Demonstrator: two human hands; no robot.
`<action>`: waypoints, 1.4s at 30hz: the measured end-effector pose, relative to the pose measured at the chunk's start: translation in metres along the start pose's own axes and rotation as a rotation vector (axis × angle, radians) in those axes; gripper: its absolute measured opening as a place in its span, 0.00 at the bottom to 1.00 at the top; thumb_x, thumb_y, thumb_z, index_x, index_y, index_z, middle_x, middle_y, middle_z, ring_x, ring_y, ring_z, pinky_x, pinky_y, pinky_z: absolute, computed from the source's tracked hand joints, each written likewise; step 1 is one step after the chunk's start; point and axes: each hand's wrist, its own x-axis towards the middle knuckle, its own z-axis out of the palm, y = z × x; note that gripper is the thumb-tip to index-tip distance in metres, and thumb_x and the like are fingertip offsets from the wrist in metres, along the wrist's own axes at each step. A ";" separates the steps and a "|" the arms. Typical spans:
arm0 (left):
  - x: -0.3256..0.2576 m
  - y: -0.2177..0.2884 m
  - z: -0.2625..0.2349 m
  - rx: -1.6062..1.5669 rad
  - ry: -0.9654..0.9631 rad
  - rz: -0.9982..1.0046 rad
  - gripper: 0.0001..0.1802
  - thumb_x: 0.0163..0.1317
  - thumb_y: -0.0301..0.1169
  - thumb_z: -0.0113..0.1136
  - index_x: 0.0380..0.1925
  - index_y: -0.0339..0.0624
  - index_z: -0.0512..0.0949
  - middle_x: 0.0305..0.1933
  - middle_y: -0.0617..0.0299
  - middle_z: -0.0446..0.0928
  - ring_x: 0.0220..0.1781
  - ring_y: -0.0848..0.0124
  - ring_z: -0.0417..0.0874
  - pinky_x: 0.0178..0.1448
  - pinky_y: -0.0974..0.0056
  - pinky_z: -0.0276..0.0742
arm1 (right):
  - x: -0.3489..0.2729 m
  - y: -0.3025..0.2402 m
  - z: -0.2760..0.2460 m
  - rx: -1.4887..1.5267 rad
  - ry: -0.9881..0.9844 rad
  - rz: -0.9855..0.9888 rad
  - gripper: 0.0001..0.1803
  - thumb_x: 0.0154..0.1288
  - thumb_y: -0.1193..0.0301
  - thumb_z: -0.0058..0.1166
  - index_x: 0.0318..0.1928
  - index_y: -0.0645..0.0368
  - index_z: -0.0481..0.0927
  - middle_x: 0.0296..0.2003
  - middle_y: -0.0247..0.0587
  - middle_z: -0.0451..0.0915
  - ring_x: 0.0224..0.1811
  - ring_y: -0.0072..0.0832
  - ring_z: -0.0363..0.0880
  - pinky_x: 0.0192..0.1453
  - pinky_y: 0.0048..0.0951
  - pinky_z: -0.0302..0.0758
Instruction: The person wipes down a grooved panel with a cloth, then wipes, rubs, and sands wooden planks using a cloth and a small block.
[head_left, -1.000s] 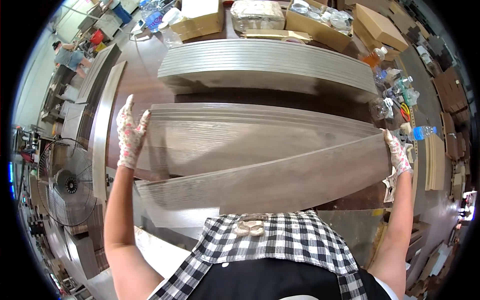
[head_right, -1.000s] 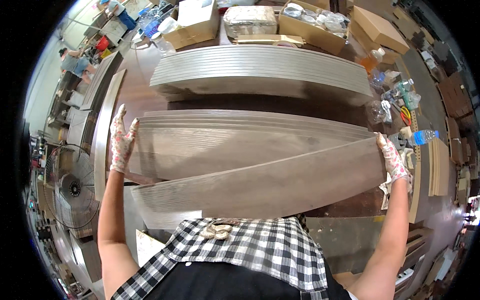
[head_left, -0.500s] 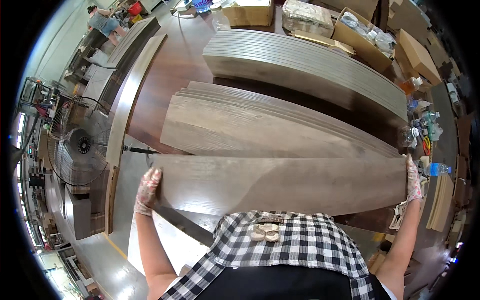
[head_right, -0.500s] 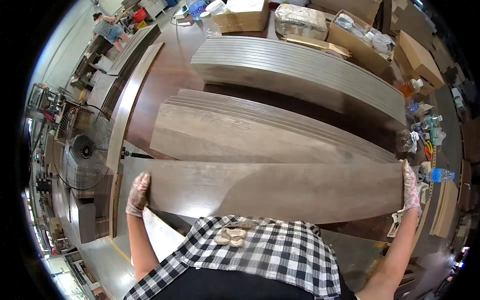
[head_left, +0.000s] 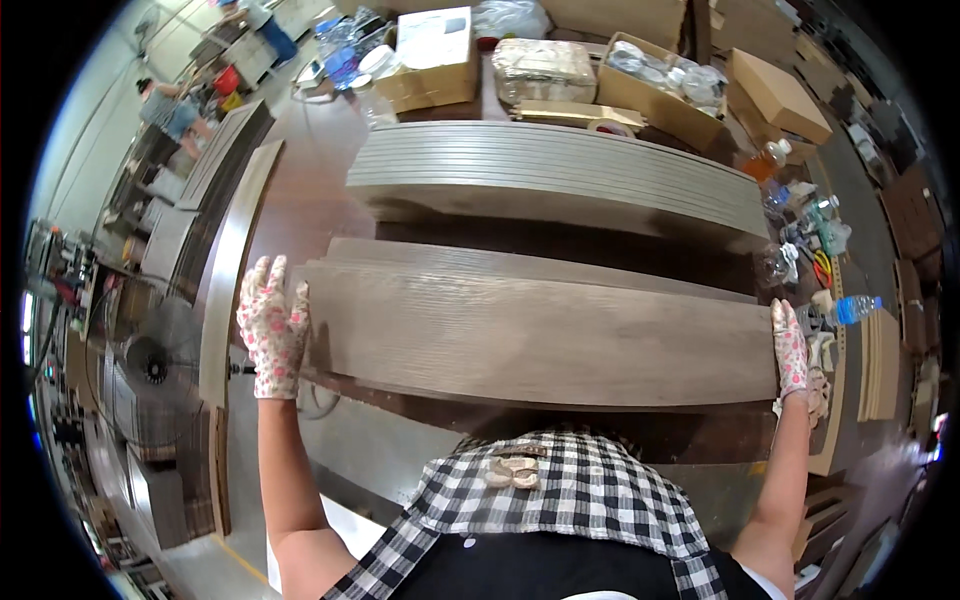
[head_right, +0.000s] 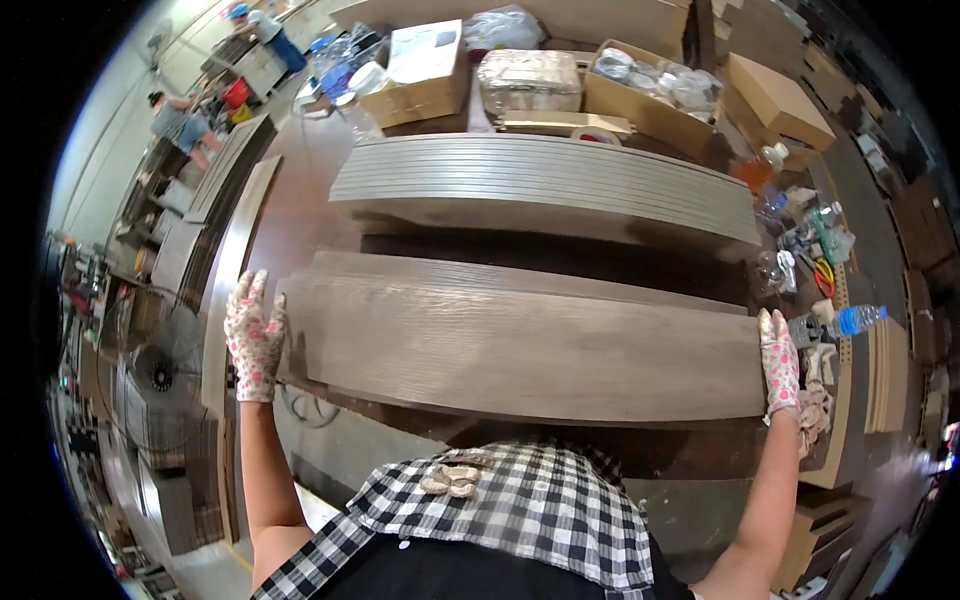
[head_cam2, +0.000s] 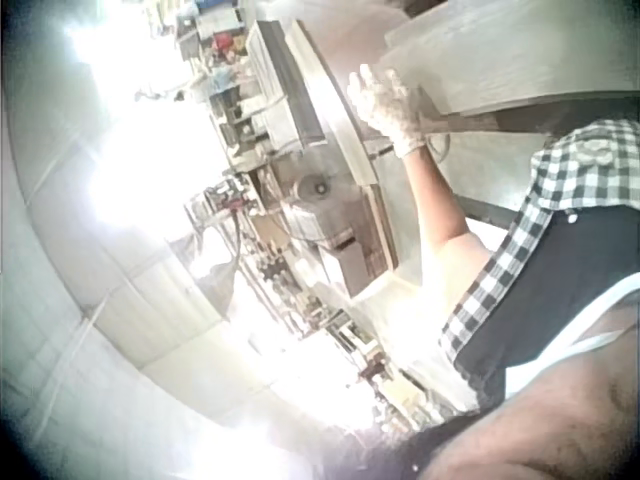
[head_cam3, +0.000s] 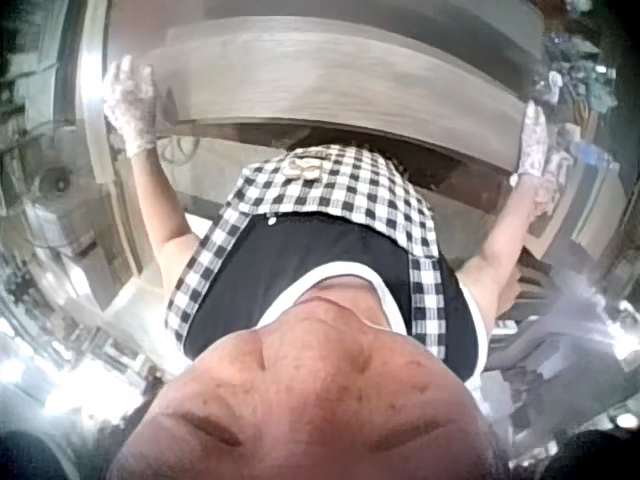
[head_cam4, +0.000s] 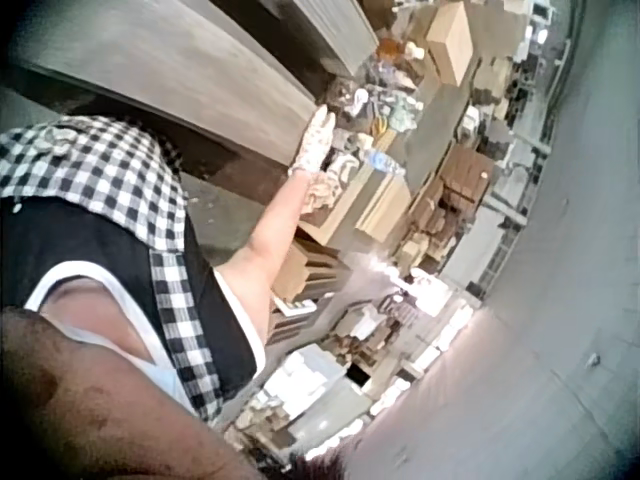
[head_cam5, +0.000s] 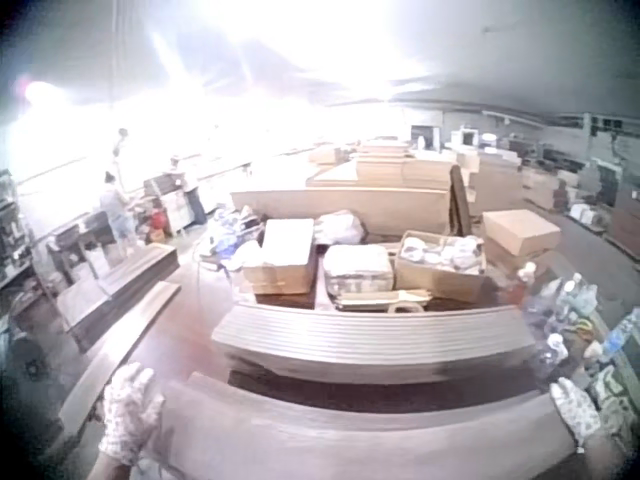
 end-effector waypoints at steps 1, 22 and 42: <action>0.011 0.012 -0.006 -0.128 0.097 0.117 0.23 0.57 0.37 0.58 0.53 0.44 0.73 0.59 0.53 0.70 0.61 0.56 0.68 0.63 0.54 0.64 | -0.003 -0.002 -0.006 -0.016 -0.017 0.024 0.32 0.68 0.49 0.41 0.64 0.58 0.62 0.57 0.53 0.70 0.62 0.43 0.66 0.63 0.36 0.62; 0.105 0.160 0.087 -0.551 -0.897 1.026 0.13 0.66 0.36 0.46 0.35 0.36 0.70 0.20 0.58 0.66 0.22 0.64 0.65 0.30 0.59 0.66 | 0.033 -0.150 0.014 -0.190 -0.786 -0.308 0.27 0.65 0.48 0.42 0.49 0.55 0.79 0.47 0.45 0.79 0.54 0.40 0.73 0.59 0.35 0.67; 0.093 0.173 0.013 -1.039 -0.852 0.539 0.30 0.69 0.48 0.40 0.53 0.30 0.72 0.50 0.50 0.77 0.57 0.62 0.75 0.62 0.60 0.66 | 0.009 -0.007 -0.044 0.939 0.303 -0.004 0.17 0.65 0.61 0.49 0.48 0.58 0.78 0.41 0.43 0.81 0.43 0.28 0.79 0.48 0.32 0.75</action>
